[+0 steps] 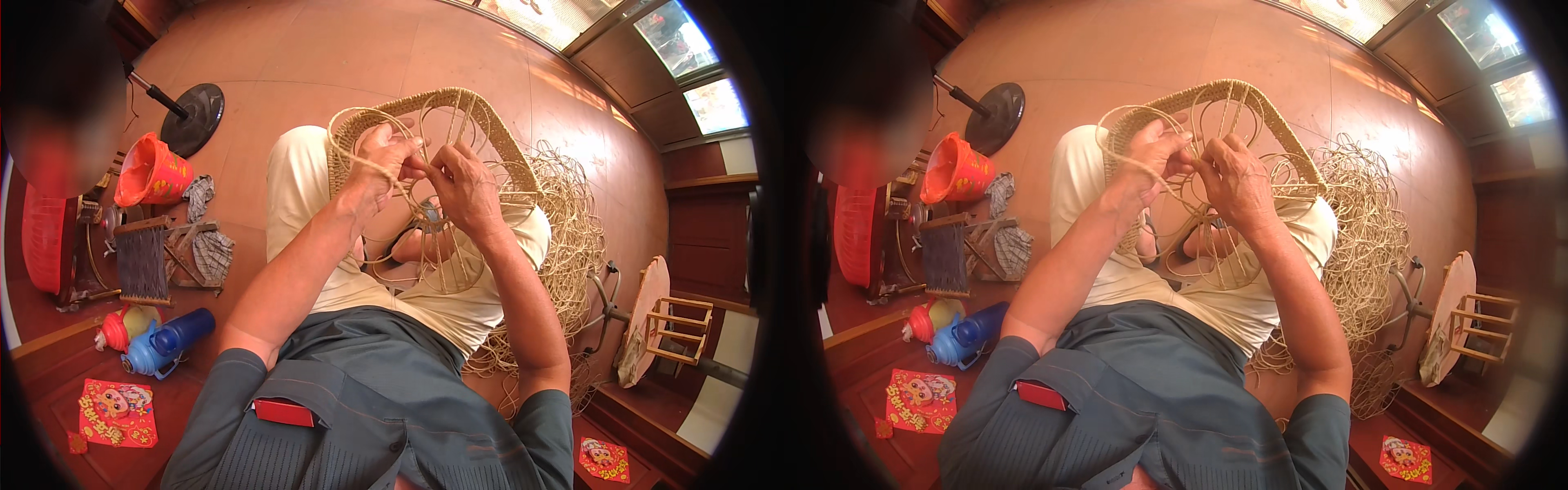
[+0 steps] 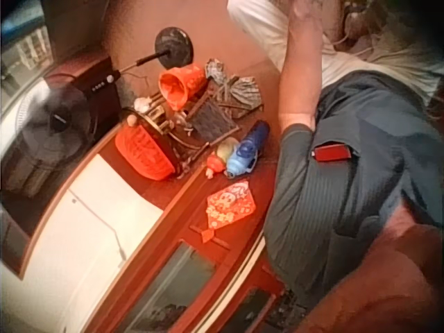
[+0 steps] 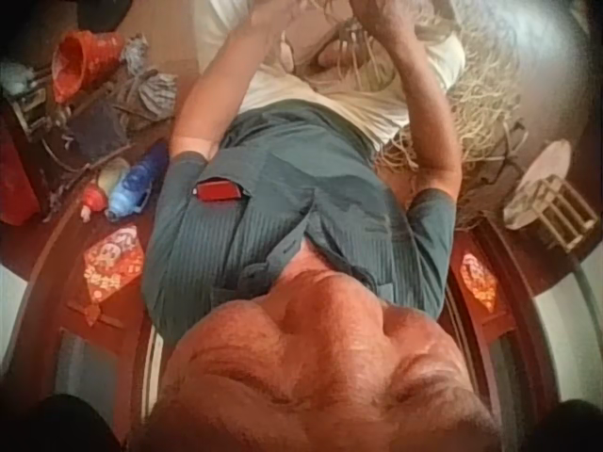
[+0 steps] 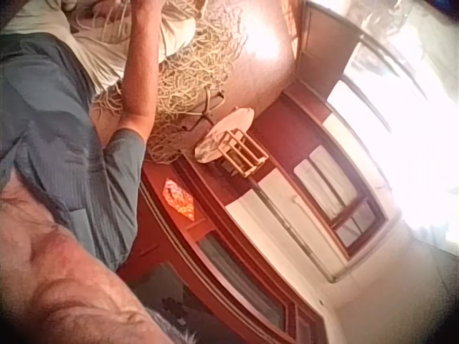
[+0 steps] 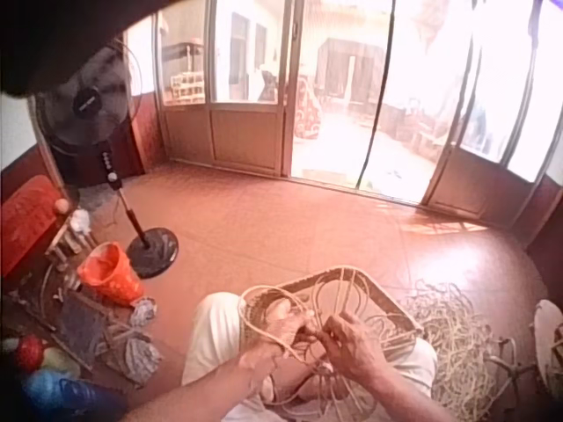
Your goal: Manually weave a traditional basket using long plant-based strips and a wire frame.
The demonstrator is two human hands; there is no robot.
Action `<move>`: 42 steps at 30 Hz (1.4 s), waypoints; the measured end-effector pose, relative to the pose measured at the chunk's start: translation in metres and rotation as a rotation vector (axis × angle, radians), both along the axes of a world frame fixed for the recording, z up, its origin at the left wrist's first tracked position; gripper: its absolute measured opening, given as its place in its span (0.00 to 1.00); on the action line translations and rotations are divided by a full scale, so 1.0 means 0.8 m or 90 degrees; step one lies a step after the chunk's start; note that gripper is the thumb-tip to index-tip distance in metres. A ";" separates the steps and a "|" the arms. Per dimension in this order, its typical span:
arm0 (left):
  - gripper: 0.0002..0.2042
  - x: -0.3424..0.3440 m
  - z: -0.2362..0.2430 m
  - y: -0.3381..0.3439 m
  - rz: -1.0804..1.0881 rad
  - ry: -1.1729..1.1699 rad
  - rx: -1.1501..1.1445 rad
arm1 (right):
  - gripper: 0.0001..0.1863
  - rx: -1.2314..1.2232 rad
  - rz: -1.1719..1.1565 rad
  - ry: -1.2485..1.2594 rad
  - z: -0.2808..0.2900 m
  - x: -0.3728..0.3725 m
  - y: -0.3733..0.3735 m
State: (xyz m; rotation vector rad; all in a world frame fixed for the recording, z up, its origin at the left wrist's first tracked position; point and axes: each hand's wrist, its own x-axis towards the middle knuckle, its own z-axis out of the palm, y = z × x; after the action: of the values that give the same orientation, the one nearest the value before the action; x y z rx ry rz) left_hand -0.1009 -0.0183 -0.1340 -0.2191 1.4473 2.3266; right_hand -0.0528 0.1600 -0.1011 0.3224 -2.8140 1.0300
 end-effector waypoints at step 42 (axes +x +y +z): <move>0.09 0.069 0.000 -0.009 -0.092 0.552 -0.673 | 0.11 -0.017 0.051 0.051 -0.004 0.009 0.009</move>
State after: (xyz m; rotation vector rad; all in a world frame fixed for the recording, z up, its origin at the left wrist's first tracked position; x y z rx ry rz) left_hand -0.0460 -0.0254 -0.1336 0.6803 2.8589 1.3143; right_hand -0.0454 0.1673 -0.1044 0.4667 -2.7344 1.0459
